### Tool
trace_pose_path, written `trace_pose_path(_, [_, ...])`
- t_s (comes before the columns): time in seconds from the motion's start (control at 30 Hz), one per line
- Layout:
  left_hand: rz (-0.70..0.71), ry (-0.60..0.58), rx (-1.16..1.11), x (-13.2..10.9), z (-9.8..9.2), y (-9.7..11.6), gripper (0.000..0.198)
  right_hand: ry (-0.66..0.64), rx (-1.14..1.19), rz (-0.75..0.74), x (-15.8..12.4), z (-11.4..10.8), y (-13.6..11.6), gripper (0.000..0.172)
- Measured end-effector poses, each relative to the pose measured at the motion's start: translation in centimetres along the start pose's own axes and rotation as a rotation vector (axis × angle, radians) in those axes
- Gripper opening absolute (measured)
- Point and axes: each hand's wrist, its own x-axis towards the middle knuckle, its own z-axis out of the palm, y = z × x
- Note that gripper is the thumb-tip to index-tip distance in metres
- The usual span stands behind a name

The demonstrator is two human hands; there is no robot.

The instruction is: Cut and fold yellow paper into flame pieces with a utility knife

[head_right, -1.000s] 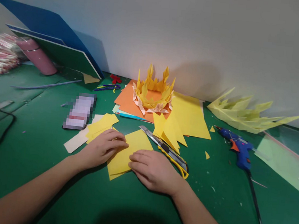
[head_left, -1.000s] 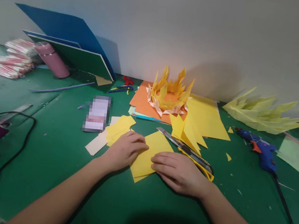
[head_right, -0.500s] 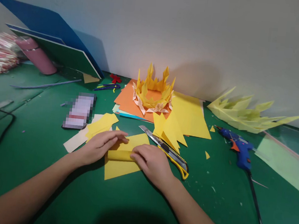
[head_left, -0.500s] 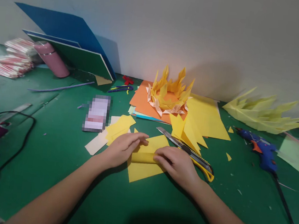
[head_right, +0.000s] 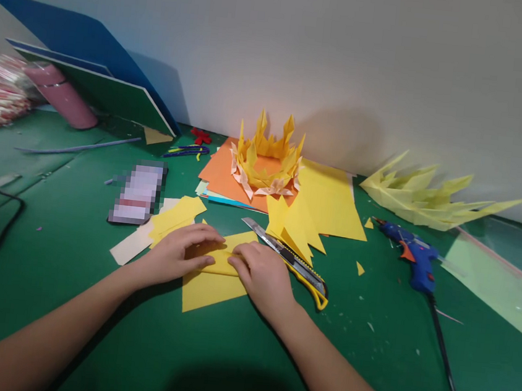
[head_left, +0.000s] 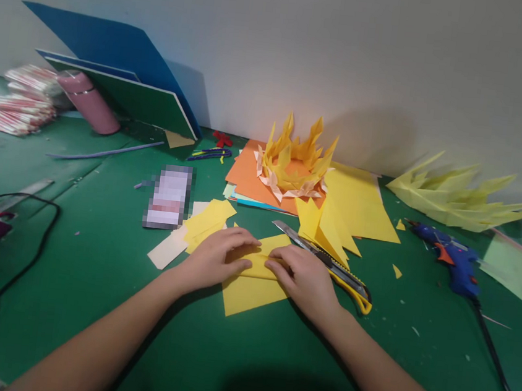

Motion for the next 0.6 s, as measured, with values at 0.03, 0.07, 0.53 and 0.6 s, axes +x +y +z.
trace_pose_path(0.03, [0.015, 0.001, 0.011, 0.0, 0.0, 0.0, 0.022, 0.002, -0.006, 0.008, 0.0, 0.1, 0.0, 0.021])
trace_pose_path(0.07, [0.03, 0.002, 0.02, 0.0, 0.0, 0.0, 0.022, 0.004, -0.012, 0.018, 0.0, 0.2, 0.0, 0.021])
trace_pose_path(0.53, [0.136, 0.006, 0.046, -0.3, 0.6, -0.9, 0.021, 0.035, 0.138, 0.15, 0.0, -0.8, 0.0, 0.012])
trace_pose_path(0.6, [0.148, 0.013, 0.047, -0.3, 0.6, -0.9, 0.021, 0.028, 0.13, 0.145, -0.1, -0.8, 0.0, 0.011])
